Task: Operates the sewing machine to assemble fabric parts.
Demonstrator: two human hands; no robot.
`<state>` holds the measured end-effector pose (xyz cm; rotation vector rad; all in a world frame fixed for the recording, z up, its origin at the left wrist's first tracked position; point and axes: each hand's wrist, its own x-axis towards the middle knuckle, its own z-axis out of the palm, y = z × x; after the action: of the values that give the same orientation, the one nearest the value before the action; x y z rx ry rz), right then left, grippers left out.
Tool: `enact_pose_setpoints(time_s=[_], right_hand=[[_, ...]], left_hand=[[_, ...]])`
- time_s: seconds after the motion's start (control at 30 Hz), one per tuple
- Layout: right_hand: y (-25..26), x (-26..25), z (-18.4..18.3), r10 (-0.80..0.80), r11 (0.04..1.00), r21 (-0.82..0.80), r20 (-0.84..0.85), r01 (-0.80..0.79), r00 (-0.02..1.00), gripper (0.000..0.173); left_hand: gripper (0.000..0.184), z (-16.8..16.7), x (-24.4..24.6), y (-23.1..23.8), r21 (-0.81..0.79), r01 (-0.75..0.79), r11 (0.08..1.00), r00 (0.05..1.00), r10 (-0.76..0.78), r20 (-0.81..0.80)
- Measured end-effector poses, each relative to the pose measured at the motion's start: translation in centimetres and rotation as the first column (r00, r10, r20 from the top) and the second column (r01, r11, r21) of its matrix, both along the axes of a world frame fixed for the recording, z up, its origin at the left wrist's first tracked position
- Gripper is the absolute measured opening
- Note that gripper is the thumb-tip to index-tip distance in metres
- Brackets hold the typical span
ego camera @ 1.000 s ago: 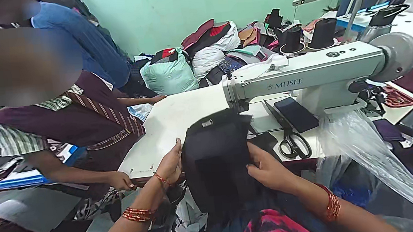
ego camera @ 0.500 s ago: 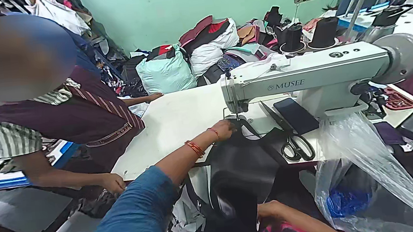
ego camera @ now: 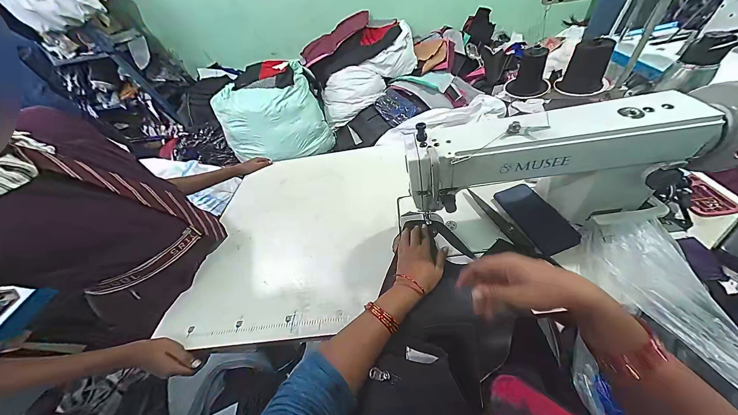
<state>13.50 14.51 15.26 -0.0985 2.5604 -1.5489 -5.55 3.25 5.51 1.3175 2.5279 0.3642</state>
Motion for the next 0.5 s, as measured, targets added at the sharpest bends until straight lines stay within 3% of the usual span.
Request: enact_pose_setpoints(time_s=[0.1, 0.17, 0.37, 0.5], right_hand=[[2.9, -7.4, -2.5, -0.426, 0.861, 0.340, 0.072, 0.379, 0.902, 0.031], [3.7, -11.0, -5.5, -0.542, 0.783, 0.419, 0.098, 0.459, 0.834, 0.038], [1.7, -13.9, -6.8, -0.629, 0.722, 0.428, 0.076, 0.544, 0.774, 0.033], [2.2, -13.3, -6.8, -0.612, 0.748, 0.366, 0.059, 0.553, 0.789, 0.028]], left_hand=[[0.071, 0.1, 0.1, -0.1, 0.014, -0.001, 1.000, 1.000, 0.001, 0.015], [0.069, 0.0, 0.2, -0.2, 0.042, -0.014, 0.999, 1.000, 0.013, 0.023], [0.066, 0.4, 0.3, -0.3, 0.023, -0.006, 1.000, 0.999, 0.005, 0.049], [0.064, 1.1, 0.0, -0.1, 0.003, 0.003, 1.000, 0.998, -0.003, 0.059]])
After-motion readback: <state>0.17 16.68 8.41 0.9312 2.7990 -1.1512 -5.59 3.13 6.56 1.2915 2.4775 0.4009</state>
